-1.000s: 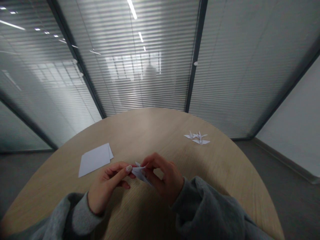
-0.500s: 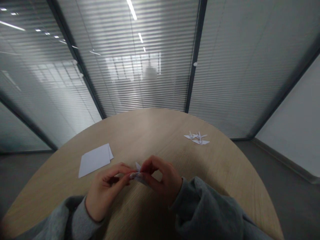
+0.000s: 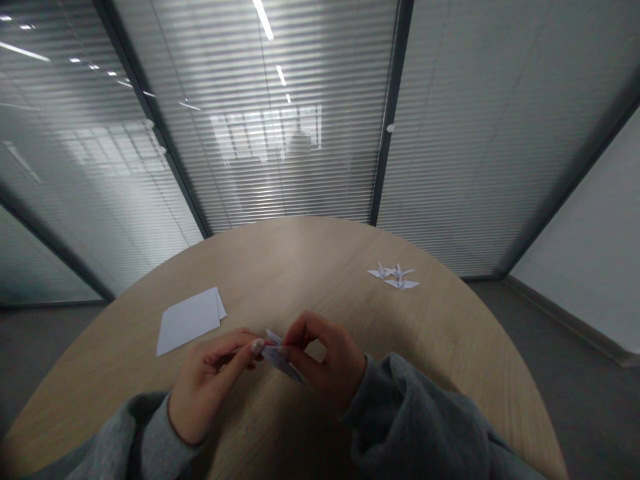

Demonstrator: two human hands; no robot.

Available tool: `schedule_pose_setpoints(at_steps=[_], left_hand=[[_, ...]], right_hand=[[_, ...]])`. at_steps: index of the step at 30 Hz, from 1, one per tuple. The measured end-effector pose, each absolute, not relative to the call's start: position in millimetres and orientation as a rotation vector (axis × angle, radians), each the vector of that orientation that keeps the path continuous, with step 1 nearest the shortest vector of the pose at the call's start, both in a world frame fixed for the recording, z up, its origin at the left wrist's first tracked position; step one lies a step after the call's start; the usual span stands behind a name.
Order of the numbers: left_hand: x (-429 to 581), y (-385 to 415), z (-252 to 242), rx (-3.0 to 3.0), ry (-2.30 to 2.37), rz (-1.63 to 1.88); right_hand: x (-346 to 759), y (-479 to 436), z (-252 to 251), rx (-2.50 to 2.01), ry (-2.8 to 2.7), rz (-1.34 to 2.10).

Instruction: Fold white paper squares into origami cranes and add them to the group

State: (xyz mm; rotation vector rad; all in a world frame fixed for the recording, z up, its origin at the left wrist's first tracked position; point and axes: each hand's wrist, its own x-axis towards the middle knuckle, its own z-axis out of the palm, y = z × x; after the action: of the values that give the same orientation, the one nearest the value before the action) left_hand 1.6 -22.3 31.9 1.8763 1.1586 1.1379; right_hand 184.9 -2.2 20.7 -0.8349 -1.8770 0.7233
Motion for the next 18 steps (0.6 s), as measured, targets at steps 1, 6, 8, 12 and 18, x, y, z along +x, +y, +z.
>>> schedule_pose_setpoints(at_steps=[1,6,8,12,18], left_hand=[[1.2,-22.4,31.3,1.883,1.167,1.128],[-0.2,-20.8,28.0,1.886,1.213,1.098],[-0.1,-20.2,27.5,1.861,1.216,1.115],[2.1,-20.7,28.9,1.794,1.167,1.149],[5.7,-20.7,30.6,1.737,1.187,1.177]], right_hand=[[184.7,-2.1,20.3,-0.838,-1.874,0.724],[183.4,-1.3,18.3,-0.832,-1.868,0.724],[183.1,-0.9,17.7,-0.823,-1.860,0.722],[183.7,-0.9,17.2,-0.824,-1.853,0.732],[184.0,-0.6,17.2,-0.800,-1.872,0.721]])
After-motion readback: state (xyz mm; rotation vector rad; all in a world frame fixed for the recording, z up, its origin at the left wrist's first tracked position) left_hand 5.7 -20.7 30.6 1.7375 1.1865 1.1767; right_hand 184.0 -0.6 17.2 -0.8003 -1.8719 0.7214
